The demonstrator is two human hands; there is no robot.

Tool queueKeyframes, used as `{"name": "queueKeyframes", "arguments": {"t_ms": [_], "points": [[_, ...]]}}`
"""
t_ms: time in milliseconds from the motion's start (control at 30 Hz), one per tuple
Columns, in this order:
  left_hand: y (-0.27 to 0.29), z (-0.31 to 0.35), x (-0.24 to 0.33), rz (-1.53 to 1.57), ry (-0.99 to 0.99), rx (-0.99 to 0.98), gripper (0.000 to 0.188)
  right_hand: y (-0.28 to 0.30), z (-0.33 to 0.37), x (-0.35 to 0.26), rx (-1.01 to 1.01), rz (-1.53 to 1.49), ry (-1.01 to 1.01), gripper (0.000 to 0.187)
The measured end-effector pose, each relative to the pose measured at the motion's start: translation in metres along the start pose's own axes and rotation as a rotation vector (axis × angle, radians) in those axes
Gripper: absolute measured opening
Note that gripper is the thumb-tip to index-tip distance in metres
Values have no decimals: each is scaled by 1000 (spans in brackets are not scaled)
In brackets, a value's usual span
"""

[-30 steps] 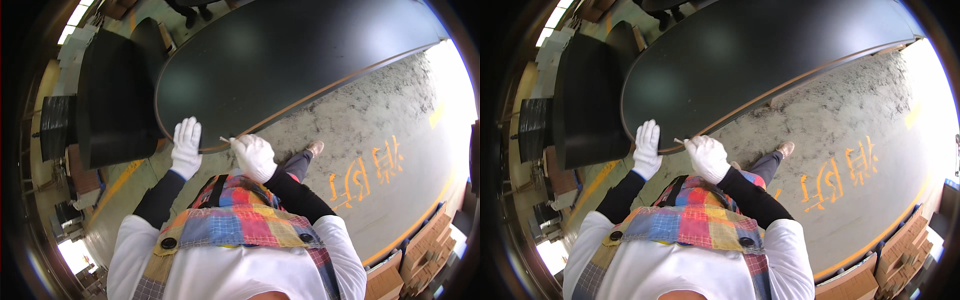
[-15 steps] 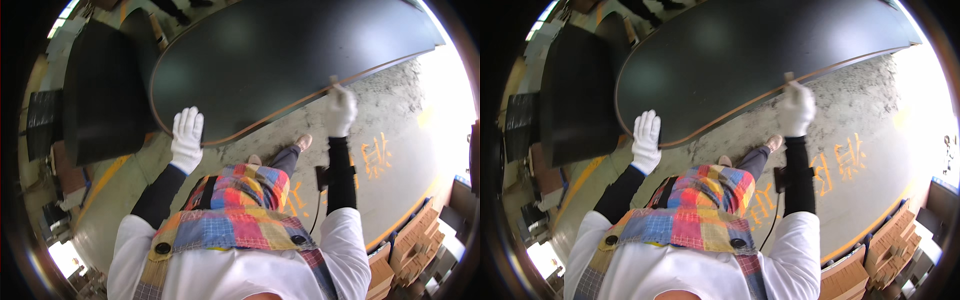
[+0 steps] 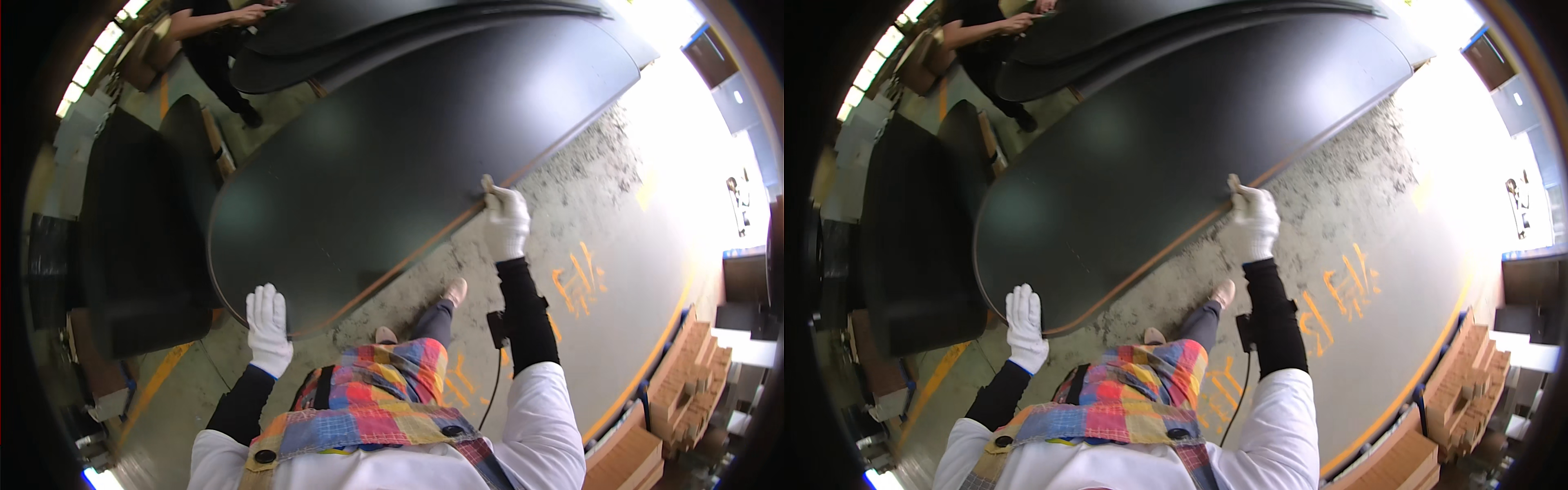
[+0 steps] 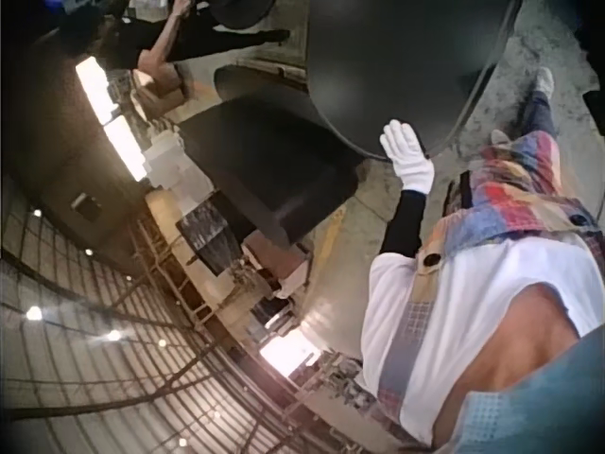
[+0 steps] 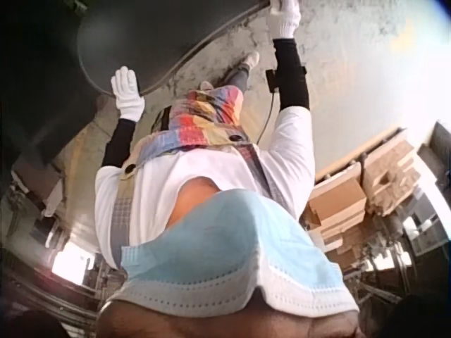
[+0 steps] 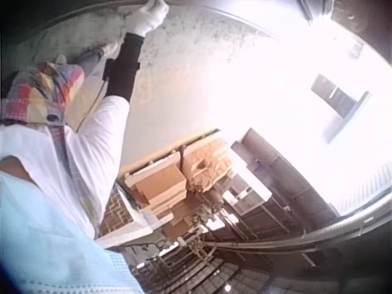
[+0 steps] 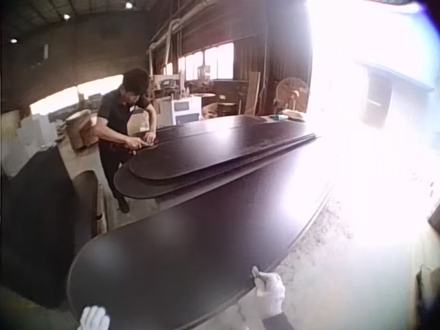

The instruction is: Applying and securing a thin brown edge trim onto a large black furniture panel using a small handheld tool.

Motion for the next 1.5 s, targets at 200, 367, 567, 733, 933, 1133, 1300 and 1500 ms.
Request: {"name": "queueKeyframes", "arguments": {"t_ms": [200, 367, 567, 733, 933, 1133, 1300, 1500], "points": [[3, -16, 24, 102, 56, -40, 111, 9, -45, 62, 25, 27, -74, 9], [-3, -64, 84, 133, 29, -57, 114, 14, -93, 107, 17, -21, -71, 10], [-20, -185, 168, 130, 8, -76, 112, 37, -169, 194, 17, -74, -116, 10], [-38, -253, 203, 110, 22, -87, 109, 52, -230, 259, 20, -45, -151, 8], [-36, -265, 208, 75, 46, -99, 106, 67, -302, 320, 86, 18, -248, 10], [-38, -268, 210, 61, 43, -97, 100, 69, -300, 313, 204, 312, 210, 12], [-39, -264, 206, 73, 57, -103, 103, 50, -208, 198, -150, 159, 410, 25], [-40, -265, 206, 83, 70, -105, 102, 59, -266, 248, -261, 31, 42, 9]]}}
Point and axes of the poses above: each hand's wrist, its own z-axis away from the middle knuckle, its own y-axis out of the back of the hand, x = y × z, the point moved 7 cm from there along -z, towards the middle knuckle, and after that the axes turned 4 degrees about z, right-handed, at the moved point
